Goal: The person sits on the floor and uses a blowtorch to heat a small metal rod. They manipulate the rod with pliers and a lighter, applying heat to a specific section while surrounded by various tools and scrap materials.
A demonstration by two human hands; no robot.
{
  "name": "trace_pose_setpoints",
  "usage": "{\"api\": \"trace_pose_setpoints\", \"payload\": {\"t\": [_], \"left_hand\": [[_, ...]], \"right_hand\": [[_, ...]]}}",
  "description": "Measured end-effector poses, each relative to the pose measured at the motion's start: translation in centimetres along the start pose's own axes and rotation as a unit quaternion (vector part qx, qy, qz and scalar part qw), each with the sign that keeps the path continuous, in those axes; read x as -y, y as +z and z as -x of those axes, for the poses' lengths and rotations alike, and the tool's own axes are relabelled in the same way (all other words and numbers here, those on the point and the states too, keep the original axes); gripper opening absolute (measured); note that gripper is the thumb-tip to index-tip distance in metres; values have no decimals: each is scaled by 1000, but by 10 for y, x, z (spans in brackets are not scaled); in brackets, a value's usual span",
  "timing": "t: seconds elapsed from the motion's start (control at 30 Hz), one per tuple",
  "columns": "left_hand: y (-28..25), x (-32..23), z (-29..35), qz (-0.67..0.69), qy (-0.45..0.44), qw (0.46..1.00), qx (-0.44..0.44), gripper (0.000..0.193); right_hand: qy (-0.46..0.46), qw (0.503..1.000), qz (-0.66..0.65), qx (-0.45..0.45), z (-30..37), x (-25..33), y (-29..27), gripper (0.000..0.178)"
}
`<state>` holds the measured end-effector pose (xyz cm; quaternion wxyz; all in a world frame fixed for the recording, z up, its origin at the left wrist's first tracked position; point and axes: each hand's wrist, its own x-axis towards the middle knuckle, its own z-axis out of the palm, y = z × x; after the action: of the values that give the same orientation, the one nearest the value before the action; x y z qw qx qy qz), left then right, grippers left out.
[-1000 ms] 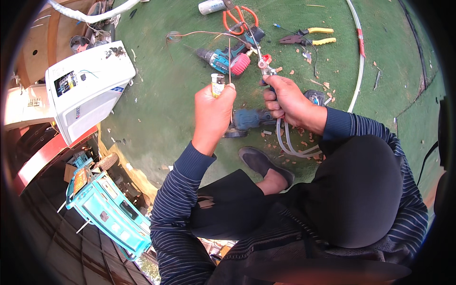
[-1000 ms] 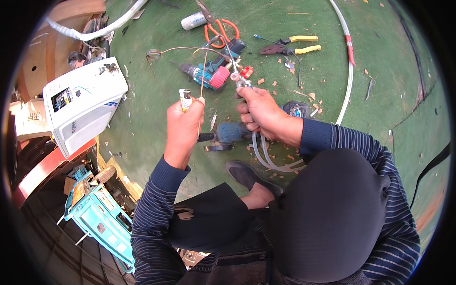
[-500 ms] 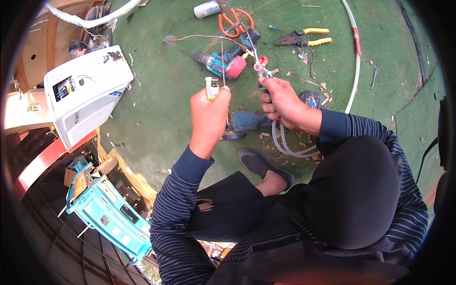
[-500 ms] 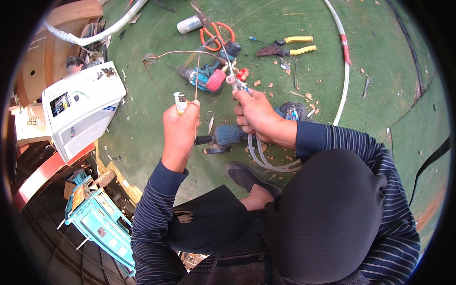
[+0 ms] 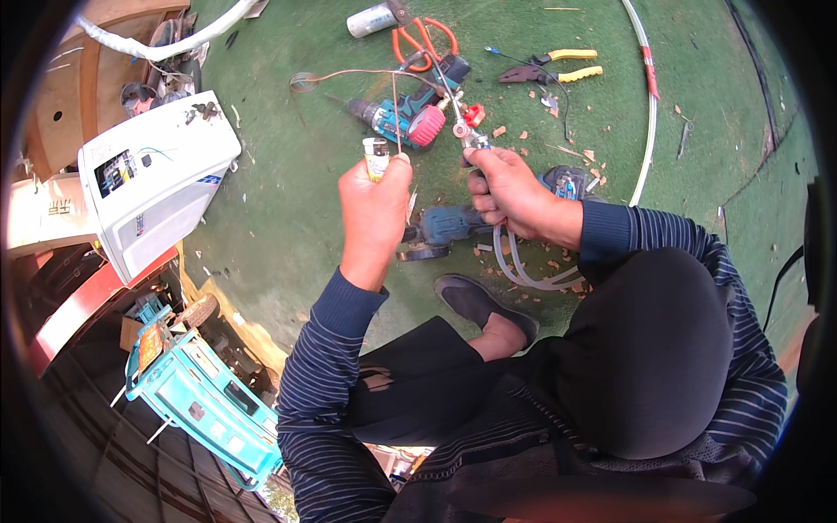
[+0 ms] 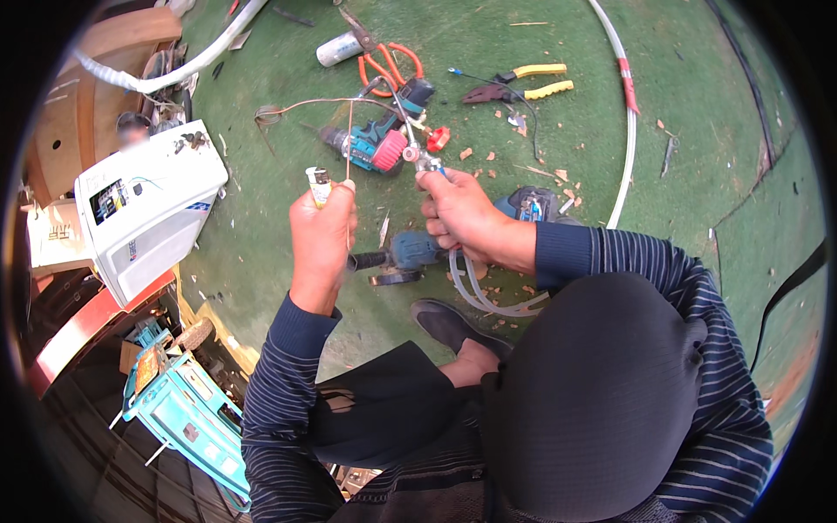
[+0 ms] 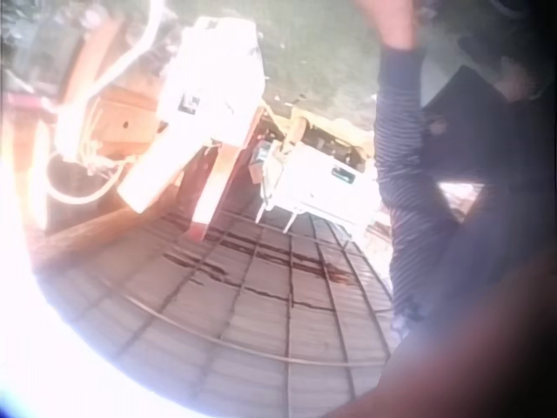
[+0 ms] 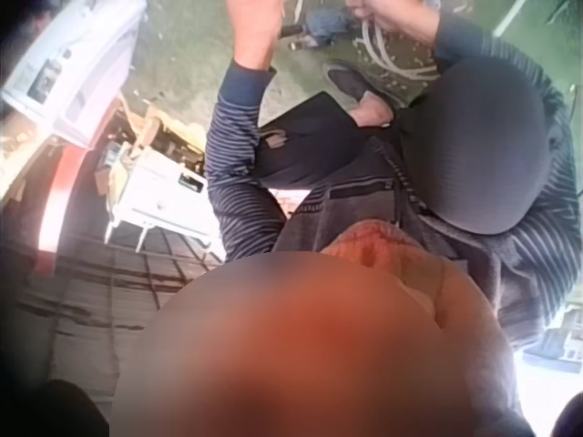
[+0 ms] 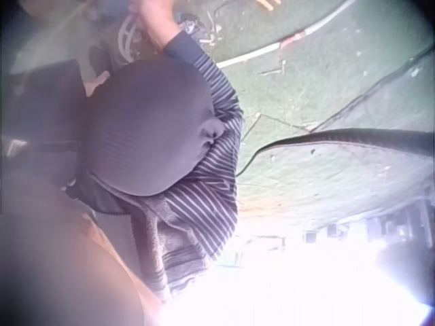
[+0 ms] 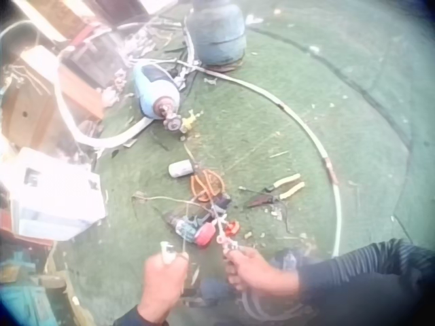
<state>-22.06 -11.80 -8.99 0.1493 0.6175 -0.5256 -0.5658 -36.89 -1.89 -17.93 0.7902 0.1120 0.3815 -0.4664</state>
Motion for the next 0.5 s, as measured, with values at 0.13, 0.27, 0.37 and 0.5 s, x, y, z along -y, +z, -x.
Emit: {"api": "trace_pose_setpoints", "payload": {"t": [0.13, 0.27, 0.37, 0.5], "left_hand": [[-1, 0, -4, -11, 7, 1000, -7, 22], [0, -1, -6, -29, 7, 999, -12, 22], [-1, -2, -5, -30, 3, 999, -15, 22], [-1, -2, -6, -36, 7, 999, -15, 21]], "right_hand": [[2, 1000, -3, -4, 1, 1, 2, 18], [5, 1000, 2, -6, 0, 1, 1, 18], [9, 1000, 2, 6, -1, 1, -1, 17], [6, 1000, 4, 13, -1, 1, -2, 16]]}}
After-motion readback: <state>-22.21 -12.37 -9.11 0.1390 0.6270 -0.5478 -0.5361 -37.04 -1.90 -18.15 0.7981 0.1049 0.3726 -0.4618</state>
